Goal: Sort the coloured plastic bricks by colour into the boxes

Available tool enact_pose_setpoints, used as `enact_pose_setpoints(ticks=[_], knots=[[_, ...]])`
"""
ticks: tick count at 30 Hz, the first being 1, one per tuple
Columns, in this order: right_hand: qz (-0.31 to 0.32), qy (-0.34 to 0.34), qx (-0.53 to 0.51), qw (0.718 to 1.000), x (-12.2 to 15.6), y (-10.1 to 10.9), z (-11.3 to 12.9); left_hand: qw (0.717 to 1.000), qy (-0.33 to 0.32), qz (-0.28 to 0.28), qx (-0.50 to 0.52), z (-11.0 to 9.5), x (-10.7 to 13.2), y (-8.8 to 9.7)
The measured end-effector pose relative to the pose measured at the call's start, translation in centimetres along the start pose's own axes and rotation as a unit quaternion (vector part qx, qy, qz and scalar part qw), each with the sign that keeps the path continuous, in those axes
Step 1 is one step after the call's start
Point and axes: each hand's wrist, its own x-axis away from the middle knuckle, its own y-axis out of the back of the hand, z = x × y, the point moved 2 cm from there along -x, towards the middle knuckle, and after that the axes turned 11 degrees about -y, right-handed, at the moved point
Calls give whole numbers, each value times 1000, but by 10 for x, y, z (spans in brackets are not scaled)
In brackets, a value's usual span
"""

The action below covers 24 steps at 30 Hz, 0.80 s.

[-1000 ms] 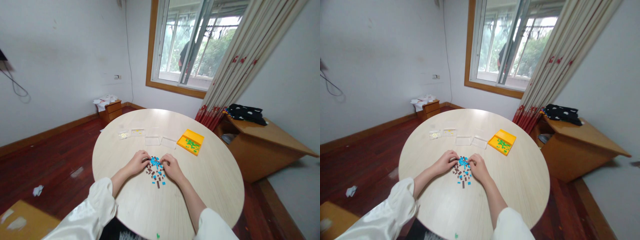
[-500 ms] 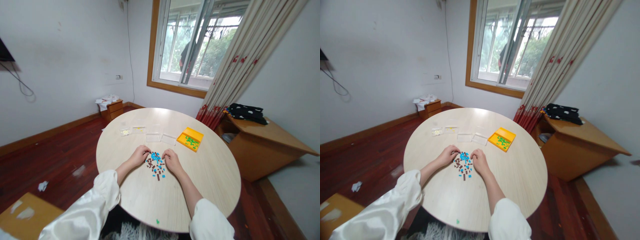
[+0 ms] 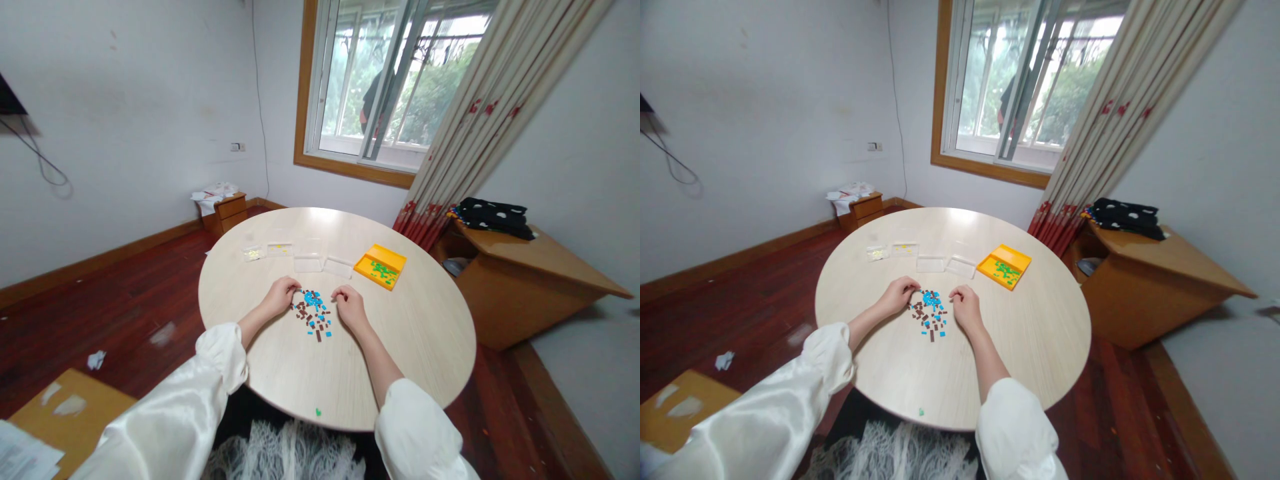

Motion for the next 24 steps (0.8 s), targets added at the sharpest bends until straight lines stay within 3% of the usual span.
enact_pose_setpoints(ticks=[5,12,20,24], knots=[[3,13,2,1000,3,-1,3,999,21,-25,16,2,0,1],[63,94,59,992,10,-4,12,999,23,-32,19,1,0,1],[76,106,133,982,11,-6,12,996,-59,55,-50,-11,-3,0],[81,109,170,976,11,-8,11,994,-60,74,-56,-13,-8,-1]])
